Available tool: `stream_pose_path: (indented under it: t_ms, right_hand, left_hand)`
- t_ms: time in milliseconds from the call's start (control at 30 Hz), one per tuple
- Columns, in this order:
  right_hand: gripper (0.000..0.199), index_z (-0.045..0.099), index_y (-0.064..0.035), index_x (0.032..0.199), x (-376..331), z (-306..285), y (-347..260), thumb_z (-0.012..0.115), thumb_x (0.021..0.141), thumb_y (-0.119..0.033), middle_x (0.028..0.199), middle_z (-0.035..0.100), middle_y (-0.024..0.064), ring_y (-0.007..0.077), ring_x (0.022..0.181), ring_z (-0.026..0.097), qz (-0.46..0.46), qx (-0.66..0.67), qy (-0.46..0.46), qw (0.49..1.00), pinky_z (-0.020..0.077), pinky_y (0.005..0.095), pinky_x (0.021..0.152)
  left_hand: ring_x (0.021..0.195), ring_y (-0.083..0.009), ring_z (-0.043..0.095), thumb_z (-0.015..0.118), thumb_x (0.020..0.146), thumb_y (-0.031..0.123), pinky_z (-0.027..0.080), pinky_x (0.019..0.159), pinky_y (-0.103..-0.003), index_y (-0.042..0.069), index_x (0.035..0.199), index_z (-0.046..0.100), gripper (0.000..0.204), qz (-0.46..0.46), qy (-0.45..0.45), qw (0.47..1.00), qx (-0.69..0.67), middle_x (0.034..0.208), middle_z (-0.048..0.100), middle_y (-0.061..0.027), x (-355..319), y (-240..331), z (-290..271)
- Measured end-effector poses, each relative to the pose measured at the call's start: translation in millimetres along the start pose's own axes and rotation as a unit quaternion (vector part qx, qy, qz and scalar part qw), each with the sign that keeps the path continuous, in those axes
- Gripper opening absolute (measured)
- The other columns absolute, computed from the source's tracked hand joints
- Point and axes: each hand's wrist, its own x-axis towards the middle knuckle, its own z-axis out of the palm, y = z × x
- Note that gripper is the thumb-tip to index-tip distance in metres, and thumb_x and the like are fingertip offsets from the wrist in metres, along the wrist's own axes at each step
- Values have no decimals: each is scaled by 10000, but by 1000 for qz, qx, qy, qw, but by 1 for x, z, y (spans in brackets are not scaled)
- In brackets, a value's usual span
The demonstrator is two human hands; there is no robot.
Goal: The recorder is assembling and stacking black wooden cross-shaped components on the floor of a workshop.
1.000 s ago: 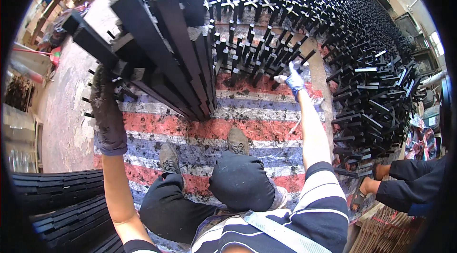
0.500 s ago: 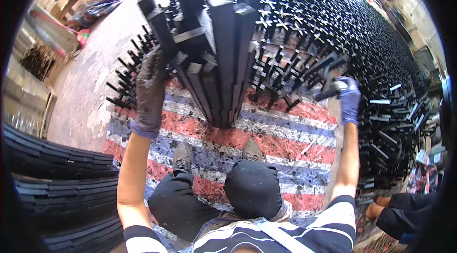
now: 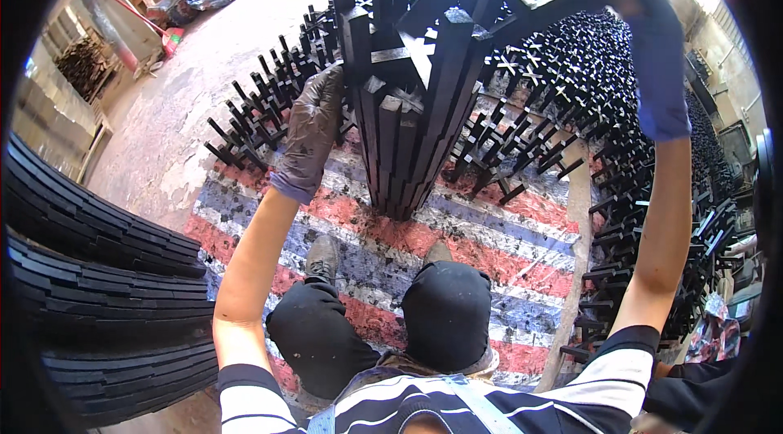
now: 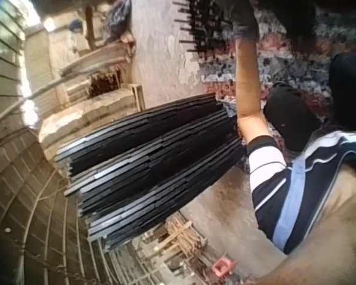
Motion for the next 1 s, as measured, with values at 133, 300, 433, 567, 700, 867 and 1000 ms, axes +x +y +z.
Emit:
stream_pose_path:
  t_ms: [133,300,433,567,700,867,1000]
  right_hand:
    - [212,573,-15,960,19,17,-8,510,853,-186,937,595,70,161,869,576,21,101,-57,993,452,291,797]
    - [226,578,-15,978,55,19,67,491,867,-193,935,611,72,156,850,588,-173,380,-185,890,463,283,785]
    - [249,576,-14,1002,46,30,34,490,869,-205,943,612,77,148,854,590,-32,158,-200,966,471,268,765]
    - [255,576,-14,1011,36,44,39,490,869,-208,942,613,77,144,850,591,6,108,-173,979,474,262,753]
    - [258,576,-14,1015,39,38,65,491,868,-208,936,614,77,139,841,592,-3,98,-110,989,476,258,739]
    - [262,576,-15,1021,35,96,21,491,867,-208,928,616,76,133,830,593,-19,100,-29,994,477,252,721]
    - [264,576,-15,1026,28,105,40,491,866,-207,922,617,76,129,821,594,-16,95,37,995,479,247,707]
  left_hand:
    - [883,-153,540,445,920,258,422,783,-283,19,1110,543,320,-23,-1,999,46,994,598,-88,-3,7,-4]
    - [929,-203,554,418,924,218,416,830,-291,12,1128,530,311,144,-26,982,121,1025,590,-122,-1,-14,-5]
    - [909,-176,559,401,930,174,416,823,-257,20,1141,530,291,48,-22,998,41,1027,588,-86,3,-21,-2]
    - [914,-122,539,436,926,236,416,823,-242,23,1146,527,320,-109,-8,994,-32,1028,590,-60,-1,2,-2]
    - [835,-81,514,465,908,319,430,669,-218,42,1174,513,387,-66,14,993,-98,982,577,-35,16,-10,-5]
    - [744,-108,518,362,862,576,413,595,-232,52,1172,504,625,129,56,990,16,935,581,-34,41,-8,4]
    - [813,-116,547,342,862,586,430,693,-243,38,1067,571,628,-57,11,992,-111,907,604,-49,44,5,10]
